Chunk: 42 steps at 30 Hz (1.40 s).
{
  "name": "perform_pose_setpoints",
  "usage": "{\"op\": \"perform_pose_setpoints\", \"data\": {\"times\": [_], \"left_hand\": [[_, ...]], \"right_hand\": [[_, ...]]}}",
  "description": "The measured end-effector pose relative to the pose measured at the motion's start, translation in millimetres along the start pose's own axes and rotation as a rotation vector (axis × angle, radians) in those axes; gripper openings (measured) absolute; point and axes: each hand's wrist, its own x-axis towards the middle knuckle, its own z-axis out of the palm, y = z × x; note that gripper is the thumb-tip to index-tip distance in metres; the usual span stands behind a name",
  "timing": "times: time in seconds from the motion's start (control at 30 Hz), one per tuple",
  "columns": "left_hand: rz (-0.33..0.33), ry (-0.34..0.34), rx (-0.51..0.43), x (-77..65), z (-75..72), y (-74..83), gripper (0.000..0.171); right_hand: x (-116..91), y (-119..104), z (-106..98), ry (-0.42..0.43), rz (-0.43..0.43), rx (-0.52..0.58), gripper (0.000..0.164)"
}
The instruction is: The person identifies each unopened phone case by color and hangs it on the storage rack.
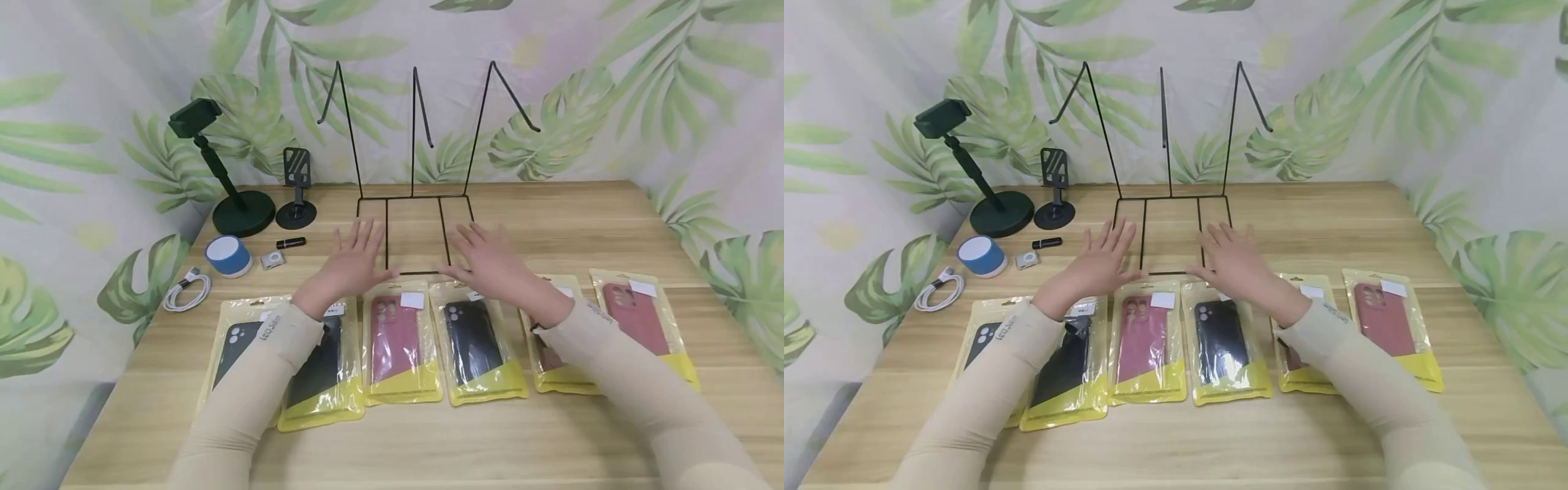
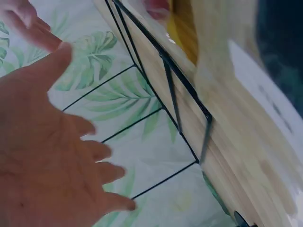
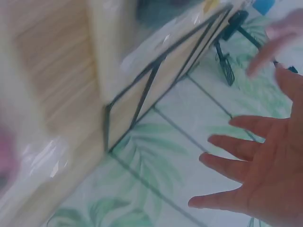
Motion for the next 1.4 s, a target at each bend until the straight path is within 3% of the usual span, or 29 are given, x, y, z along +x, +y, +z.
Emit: {"op": "perform_pose_setpoints", "data": {"times": [0.23,0.43,0.67,0.8,1.0,1.2,1.4], "left_hand": [[-0.055,-0.112,-0.024,-0.5,1.2,-24.2,0.086],[-0.082,-0.16,-0.046,1.6,4.1,-40.3,0.086],[-0.09,-0.194,-0.034,9.2,3.0,-49.4,0.084],[-0.096,-0.203,-0.021,11.0,1.5,-51.1,0.083],[-0.115,-0.22,-0.054,10.1,0.4,-48.6,0.086],[-0.102,-0.236,-0.077,13.9,1.6,-43.3,0.087],[-0.106,-0.251,-0.095,19.2,4.5,-40.2,0.089]], "right_hand": [[-36,45,-12,0.05,0.064,0.028,0.058],[-72,106,-16,0.079,0.122,0.042,0.044],[-104,205,-12,-0.089,0.23,0.1,0.039],[-111,243,-6,-0.16,0.245,0.147,0.033],[-114,264,2,-0.192,0.288,0.24,0.021],[-122,268,0,-0.216,0.289,0.205,0.018],[-128,247,-30,-0.049,0.308,0.222,0.015]]}}
